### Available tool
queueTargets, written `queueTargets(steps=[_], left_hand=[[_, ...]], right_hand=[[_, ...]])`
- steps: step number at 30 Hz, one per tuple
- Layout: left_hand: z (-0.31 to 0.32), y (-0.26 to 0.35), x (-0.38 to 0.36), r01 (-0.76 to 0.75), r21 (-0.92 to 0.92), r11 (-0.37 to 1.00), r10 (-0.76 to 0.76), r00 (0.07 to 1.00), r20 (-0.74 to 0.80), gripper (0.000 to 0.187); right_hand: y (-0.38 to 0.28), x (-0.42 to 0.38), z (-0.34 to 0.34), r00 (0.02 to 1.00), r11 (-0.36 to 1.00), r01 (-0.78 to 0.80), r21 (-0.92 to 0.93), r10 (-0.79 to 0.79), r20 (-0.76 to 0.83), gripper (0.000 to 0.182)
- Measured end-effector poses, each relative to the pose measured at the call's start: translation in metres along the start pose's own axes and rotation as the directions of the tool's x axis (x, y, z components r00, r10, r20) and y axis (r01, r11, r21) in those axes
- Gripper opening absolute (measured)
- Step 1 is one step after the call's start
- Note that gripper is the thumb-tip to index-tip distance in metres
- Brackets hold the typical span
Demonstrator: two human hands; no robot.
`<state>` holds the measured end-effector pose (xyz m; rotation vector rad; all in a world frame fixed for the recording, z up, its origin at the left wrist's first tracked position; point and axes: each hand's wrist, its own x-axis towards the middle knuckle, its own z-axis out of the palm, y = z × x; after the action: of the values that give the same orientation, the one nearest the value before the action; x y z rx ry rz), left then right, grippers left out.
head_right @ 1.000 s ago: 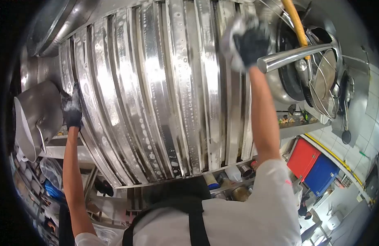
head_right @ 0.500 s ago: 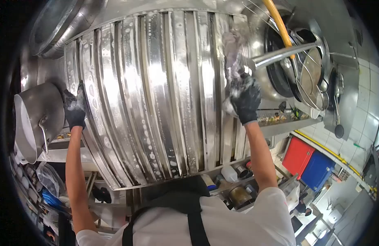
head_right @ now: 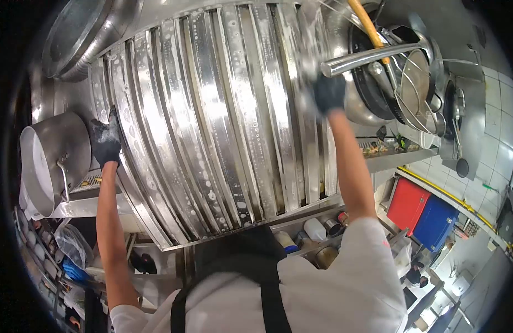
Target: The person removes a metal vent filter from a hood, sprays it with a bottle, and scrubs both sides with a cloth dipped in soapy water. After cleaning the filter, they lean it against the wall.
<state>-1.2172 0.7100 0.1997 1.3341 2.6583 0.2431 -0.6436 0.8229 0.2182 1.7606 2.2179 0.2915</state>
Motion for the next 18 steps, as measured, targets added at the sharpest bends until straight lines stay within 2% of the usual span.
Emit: queueTargets(steps=[1,2,3,4,6,8,10,11,12,13,14,15,16,17,18], left_hand=[[-0.005,0.005,-0.002,-0.007,-0.013,1.000,0.007,1.000,-0.007,0.072],[-0.009,0.009,-0.004,0.017,0.009,1.000,-0.017,1.000,-0.022,0.067],[-0.009,0.012,-0.004,0.048,0.029,0.998,-0.047,0.998,-0.033,0.062],[-0.005,0.011,-0.004,0.053,0.018,0.998,-0.052,0.998,-0.024,0.062],[-0.003,0.006,-0.004,0.038,-0.045,0.998,-0.040,0.999,-0.033,0.060],[-0.004,0.006,-0.004,0.035,-0.057,0.998,-0.037,0.998,-0.044,0.059],[-0.001,0.005,-0.004,0.022,-0.063,0.998,-0.026,0.997,-0.067,0.057],[0.004,0.001,-0.004,-0.003,-0.051,0.999,-0.003,0.994,-0.111,0.057],[0.010,-0.003,-0.004,-0.026,-0.037,0.999,0.020,0.988,-0.154,0.058],[0.014,-0.006,-0.003,-0.009,-0.045,0.999,0.002,0.986,-0.166,0.059],[0.017,-0.008,-0.002,0.003,-0.056,0.998,-0.012,0.984,-0.175,0.061],[0.017,-0.012,0.003,0.023,-0.001,1.000,-0.023,0.996,-0.088,0.063],[0.012,0.001,-0.002,-0.002,-0.022,1.000,-0.001,0.990,-0.142,0.063],[0.010,0.004,-0.004,0.018,-0.045,0.999,-0.024,0.991,-0.130,0.063],[0.006,0.005,-0.005,0.035,-0.065,0.997,-0.043,0.992,-0.118,0.062]], right_hand=[[0.004,-0.062,0.003,1.000,0.995,-0.011,0.098,0.011,0.001,0.033],[-0.001,-0.115,-0.015,0.978,0.922,0.065,0.382,0.018,-0.209,0.043],[0.006,-0.168,0.003,0.999,0.959,-0.033,0.283,0.036,-0.004,0.058],[0.002,-0.194,0.002,0.999,0.946,-0.038,0.322,0.046,-0.015,0.066],[-0.010,-0.184,0.001,0.963,0.959,-0.243,0.144,0.220,0.156,0.070],[-0.013,-0.126,0.008,0.994,0.994,-0.101,0.039,0.103,-0.038,0.067],[-0.006,-0.041,0.024,0.990,0.998,-0.049,-0.032,0.044,-0.135,0.060],[0.007,0.017,0.036,1.000,0.982,-0.019,0.187,0.023,-0.016,0.057],[0.001,0.070,0.034,0.937,0.992,0.060,-0.114,-0.095,-0.336,0.053],[-0.003,0.113,0.014,0.884,0.991,0.131,-0.029,-0.130,-0.450,0.049],[-0.006,0.159,-0.004,0.982,0.984,0.069,0.166,-0.037,-0.184,0.037],[0.008,0.204,0.023,0.884,0.947,0.306,0.098,-0.245,-0.397,0.032],[0.007,0.227,0.032,0.835,0.950,0.196,0.244,-0.031,-0.549,0.032],[0.007,0.234,0.032,0.938,0.972,0.090,0.218,-0.010,-0.345,0.036],[0.002,0.213,0.035,0.876,0.965,0.208,0.158,-0.113,-0.469,0.037]])
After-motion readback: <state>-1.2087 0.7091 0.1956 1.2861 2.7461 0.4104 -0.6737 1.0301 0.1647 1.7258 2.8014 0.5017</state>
